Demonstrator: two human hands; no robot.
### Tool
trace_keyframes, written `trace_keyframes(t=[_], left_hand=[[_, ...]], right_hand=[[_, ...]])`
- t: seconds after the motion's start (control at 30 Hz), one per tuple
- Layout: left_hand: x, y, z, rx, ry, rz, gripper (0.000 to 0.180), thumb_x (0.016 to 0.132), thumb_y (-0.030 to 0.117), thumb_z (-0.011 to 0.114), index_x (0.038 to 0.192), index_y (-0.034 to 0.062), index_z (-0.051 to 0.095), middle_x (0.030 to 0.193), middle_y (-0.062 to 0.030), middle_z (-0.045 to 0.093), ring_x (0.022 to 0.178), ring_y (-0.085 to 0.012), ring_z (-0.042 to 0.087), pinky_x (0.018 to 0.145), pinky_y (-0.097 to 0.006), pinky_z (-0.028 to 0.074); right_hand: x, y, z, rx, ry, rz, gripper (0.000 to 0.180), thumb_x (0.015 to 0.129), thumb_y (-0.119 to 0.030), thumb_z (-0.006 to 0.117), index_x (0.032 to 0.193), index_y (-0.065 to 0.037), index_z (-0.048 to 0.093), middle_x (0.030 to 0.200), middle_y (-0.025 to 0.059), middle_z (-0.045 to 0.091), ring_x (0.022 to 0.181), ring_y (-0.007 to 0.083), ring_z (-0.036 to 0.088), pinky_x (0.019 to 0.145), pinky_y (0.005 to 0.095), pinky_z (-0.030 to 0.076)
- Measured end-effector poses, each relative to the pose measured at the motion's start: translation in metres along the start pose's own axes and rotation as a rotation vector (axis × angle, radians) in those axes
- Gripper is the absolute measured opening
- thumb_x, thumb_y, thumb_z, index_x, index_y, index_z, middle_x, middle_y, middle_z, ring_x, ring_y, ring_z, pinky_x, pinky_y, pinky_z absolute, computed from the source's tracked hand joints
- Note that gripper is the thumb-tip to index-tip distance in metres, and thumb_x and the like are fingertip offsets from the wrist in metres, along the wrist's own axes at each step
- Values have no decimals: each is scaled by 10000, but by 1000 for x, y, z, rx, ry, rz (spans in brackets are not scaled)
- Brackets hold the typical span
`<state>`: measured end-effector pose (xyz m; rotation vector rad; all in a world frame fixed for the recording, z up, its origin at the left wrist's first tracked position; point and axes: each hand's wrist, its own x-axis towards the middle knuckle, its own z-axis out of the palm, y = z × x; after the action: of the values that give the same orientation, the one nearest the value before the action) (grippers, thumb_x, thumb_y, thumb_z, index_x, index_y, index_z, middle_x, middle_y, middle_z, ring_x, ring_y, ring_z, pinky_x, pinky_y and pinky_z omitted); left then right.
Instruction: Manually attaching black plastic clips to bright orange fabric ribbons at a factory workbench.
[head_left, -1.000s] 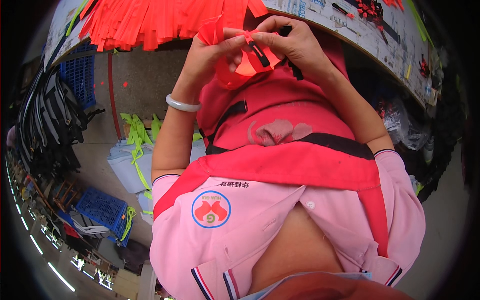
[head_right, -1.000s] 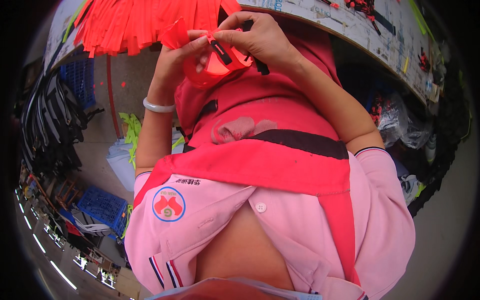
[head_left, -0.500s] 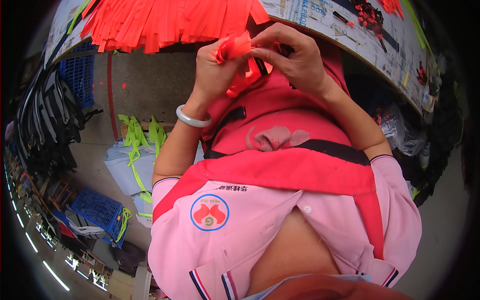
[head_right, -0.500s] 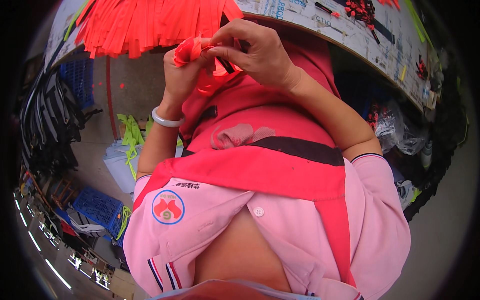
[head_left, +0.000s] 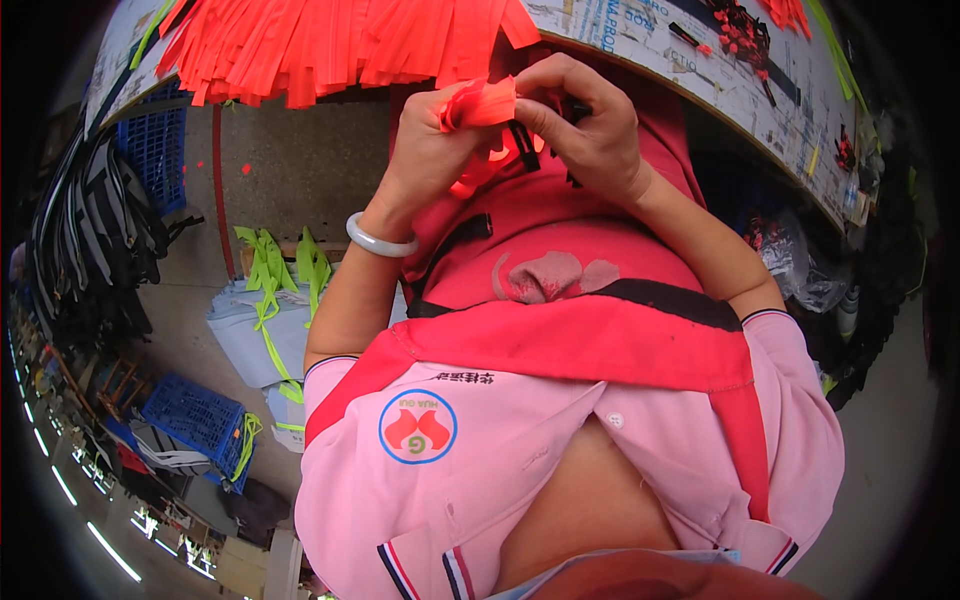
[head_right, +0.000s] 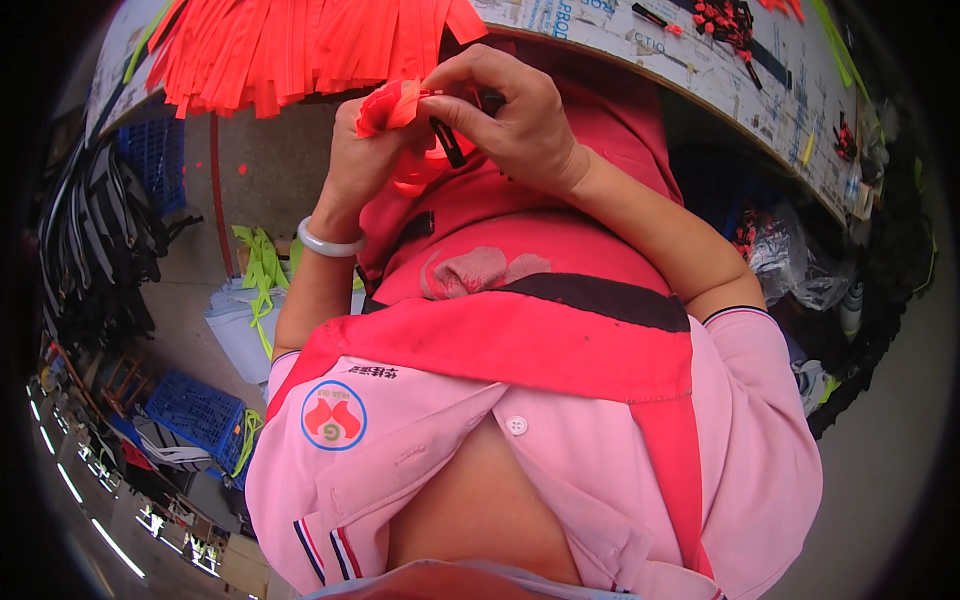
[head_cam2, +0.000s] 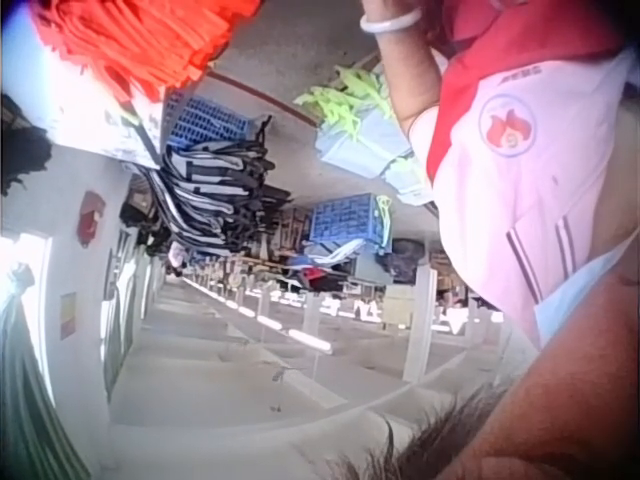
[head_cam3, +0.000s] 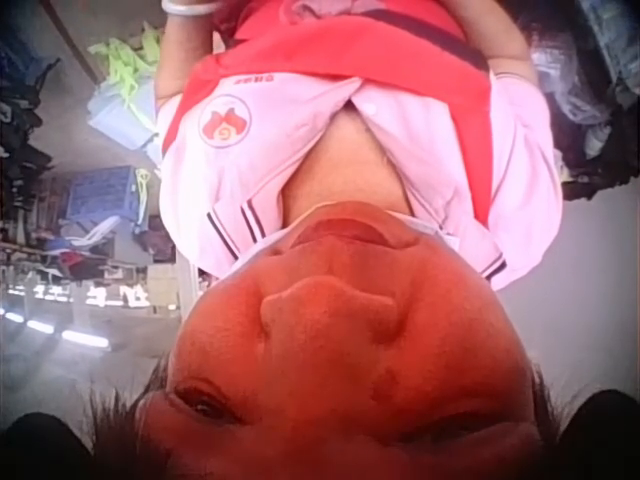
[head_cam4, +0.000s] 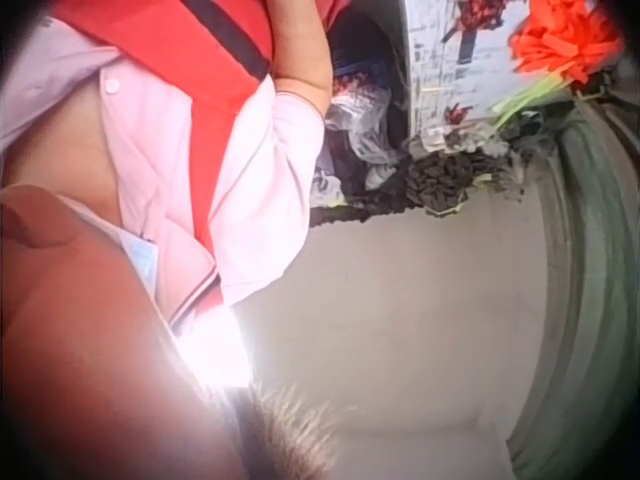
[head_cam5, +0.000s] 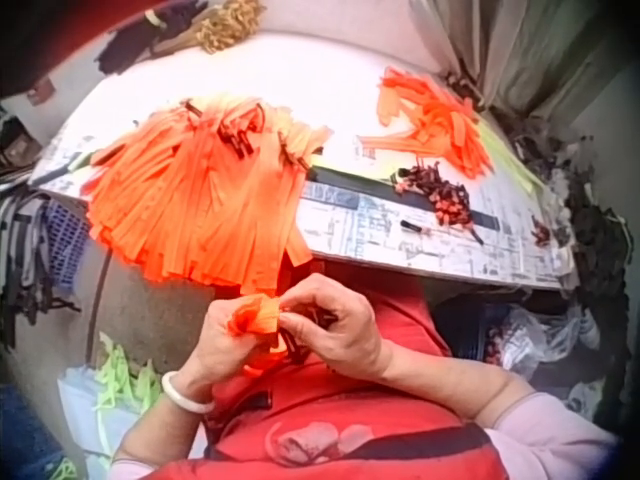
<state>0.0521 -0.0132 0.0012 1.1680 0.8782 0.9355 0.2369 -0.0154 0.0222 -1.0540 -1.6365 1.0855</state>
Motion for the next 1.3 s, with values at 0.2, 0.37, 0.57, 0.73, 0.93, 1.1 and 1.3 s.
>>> trace_keyframes(t=[0.2, 0.37, 0.57, 0.73, 0.93, 1.1, 1.3], left_hand=[[-7, 1, 2, -3, 59, 81, 96, 814, -55, 580, 878, -19, 642, 700, -1, 597, 606, -57, 543, 544, -206, 437], [-7, -1, 3, 12, 79, 93, 103, 825, -71, 569, 874, -19, 642, 715, 8, 595, 622, -42, 538, 546, -199, 436], [-7, -4, 2, 37, 75, 87, 96, 819, -72, 575, 861, -17, 641, 705, 8, 583, 613, -43, 523, 536, -206, 425], [-4, -10, 11, 46, 115, 60, 21, 832, -9, 652, 841, -18, 636, 715, 8, 598, 628, -42, 531, 558, -209, 443], [13, -14, 10, 20, 32, -1, 154, 848, 19, 657, 993, -33, 655, 755, -45, 659, 653, -103, 619, 598, -242, 518], [35, -25, 38, -336, 32, -300, 179, 887, 46, 616, 1035, -52, 640, 808, -78, 672, 679, -122, 644, 640, -249, 544], [85, -74, 70, -610, -53, -512, 186, 924, 85, 569, 1042, -55, 601, 833, -95, 650, 675, -142, 620, 631, -265, 546]], right_hand=[[2, -7, 3, -1, -38, -84, 145, 827, -73, 706, 941, -5, 647, 816, 55, 613, 711, 96, 580, 613, 228, 459], [3, -7, 3, -49, -48, -68, 142, 830, -87, 706, 932, -9, 644, 800, 54, 602, 694, 96, 579, 604, 233, 457], [3, -10, 2, -107, -62, -63, 139, 835, -90, 703, 927, -8, 639, 803, 54, 608, 697, 93, 578, 609, 230, 462], [-3, 7, 4, 34, 3, 56, 141, 850, -108, 691, 929, -2, 643, 822, 41, 626, 716, 80, 582, 630, 219, 477], [-5, 8, -14, 17, -11, 206, 173, 885, -152, 658, 947, 10, 661, 813, 35, 659, 727, 67, 597, 650, 215, 490], [-11, 16, -39, 2, 70, 380, 180, 916, -172, 621, 937, 4, 658, 773, 39, 666, 712, 64, 600, 647, 213, 494], [-10, 62, -76, -230, 166, 362, 194, 911, -186, 596, 901, 2, 638, 719, 74, 660, 641, 112, 622, 601, 271, 504]])
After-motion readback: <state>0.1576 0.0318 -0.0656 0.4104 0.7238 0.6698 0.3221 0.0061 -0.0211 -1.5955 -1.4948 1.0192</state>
